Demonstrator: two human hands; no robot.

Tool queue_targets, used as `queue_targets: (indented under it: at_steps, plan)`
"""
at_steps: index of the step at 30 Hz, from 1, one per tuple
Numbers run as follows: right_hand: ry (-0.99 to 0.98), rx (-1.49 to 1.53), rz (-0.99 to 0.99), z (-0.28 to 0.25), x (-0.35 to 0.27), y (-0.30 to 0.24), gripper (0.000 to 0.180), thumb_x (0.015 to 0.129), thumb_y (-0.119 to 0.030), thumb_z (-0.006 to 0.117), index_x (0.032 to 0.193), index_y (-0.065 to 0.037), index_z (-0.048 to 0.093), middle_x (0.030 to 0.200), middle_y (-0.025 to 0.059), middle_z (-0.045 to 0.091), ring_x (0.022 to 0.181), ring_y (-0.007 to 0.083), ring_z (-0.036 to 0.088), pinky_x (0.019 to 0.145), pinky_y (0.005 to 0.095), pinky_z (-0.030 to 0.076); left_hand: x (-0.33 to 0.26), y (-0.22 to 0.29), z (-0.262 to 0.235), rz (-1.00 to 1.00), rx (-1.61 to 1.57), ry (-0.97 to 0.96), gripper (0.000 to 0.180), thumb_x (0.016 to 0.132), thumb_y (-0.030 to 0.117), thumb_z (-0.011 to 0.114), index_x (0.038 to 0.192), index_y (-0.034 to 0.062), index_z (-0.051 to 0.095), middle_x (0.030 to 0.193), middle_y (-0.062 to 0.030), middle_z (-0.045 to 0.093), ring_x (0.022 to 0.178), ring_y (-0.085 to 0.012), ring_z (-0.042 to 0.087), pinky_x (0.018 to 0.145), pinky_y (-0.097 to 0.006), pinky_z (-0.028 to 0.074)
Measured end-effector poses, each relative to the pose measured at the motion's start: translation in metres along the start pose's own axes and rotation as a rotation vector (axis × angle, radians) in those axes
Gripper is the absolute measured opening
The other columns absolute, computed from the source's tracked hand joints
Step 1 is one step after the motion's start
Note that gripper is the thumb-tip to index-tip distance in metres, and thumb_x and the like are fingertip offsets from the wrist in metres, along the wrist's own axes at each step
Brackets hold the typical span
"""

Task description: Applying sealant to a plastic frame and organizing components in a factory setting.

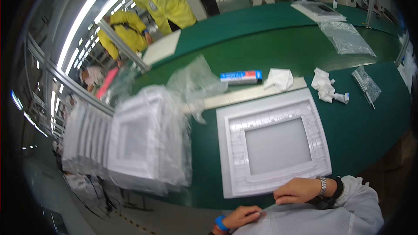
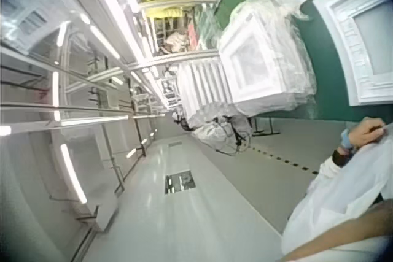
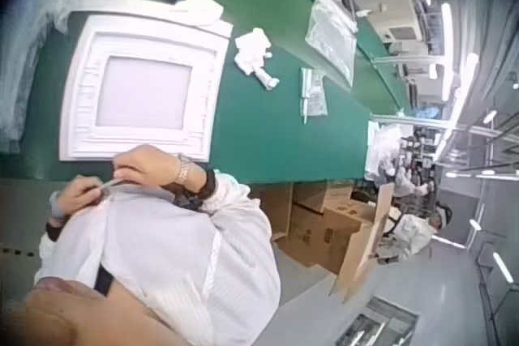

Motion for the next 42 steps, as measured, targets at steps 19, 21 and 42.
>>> queue_targets:
  at_steps: [19,21,42]
  plan:
    - [-0.058,0.252,-0.119,0.026,0.002,-0.028,0.028,0.097,-0.029,0.044,0.083,-0.005,0.048,0.063,0.0012,0.043,0.056,0.0098,0.039,0.053,0.0256,0.035,-0.023,0.001,0.020,0.178,-0.203,0.028,0.030,0.096,0.023,0.044,0.112,0.0013,0.055,0.084,-0.0010,0.055,0.071,-0.0055,0.045,0.063,-0.018,0.037]
    - [-0.135,0.502,-0.063,0.039,0.008,-0.034,0.027,0.097,-0.027,0.044,0.080,-0.006,0.046,0.062,-0.0029,0.040,0.053,0.0063,0.034,0.049,0.0222,0.031,-0.033,0.003,0.025,0.255,-0.181,0.067,0.030,0.096,0.024,0.045,0.112,0.0011,0.056,0.082,-0.0016,0.056,0.068,-0.0057,0.046,0.061,-0.019,0.038]
    - [0.562,-0.470,0.067,-0.057,0.140,0.024,0.022,0.080,-0.022,0.066,0.085,-0.005,0.054,0.073,0.0112,0.063,0.070,0.0296,0.060,0.063,0.0385,0.045,-0.039,-0.011,0.037,0.159,-0.193,0.217,0.022,0.094,0.015,0.048,0.103,0.0000,0.061,0.078,-0.0021,0.055,0.072,-0.0076,0.050,0.065,-0.022,0.041]
Point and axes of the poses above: each hand's wrist, its own x-axis towards the middle knuckle, its own z-axis out of the palm, y = z × x, the point moved 2 cm from there along x, towards the middle knuckle
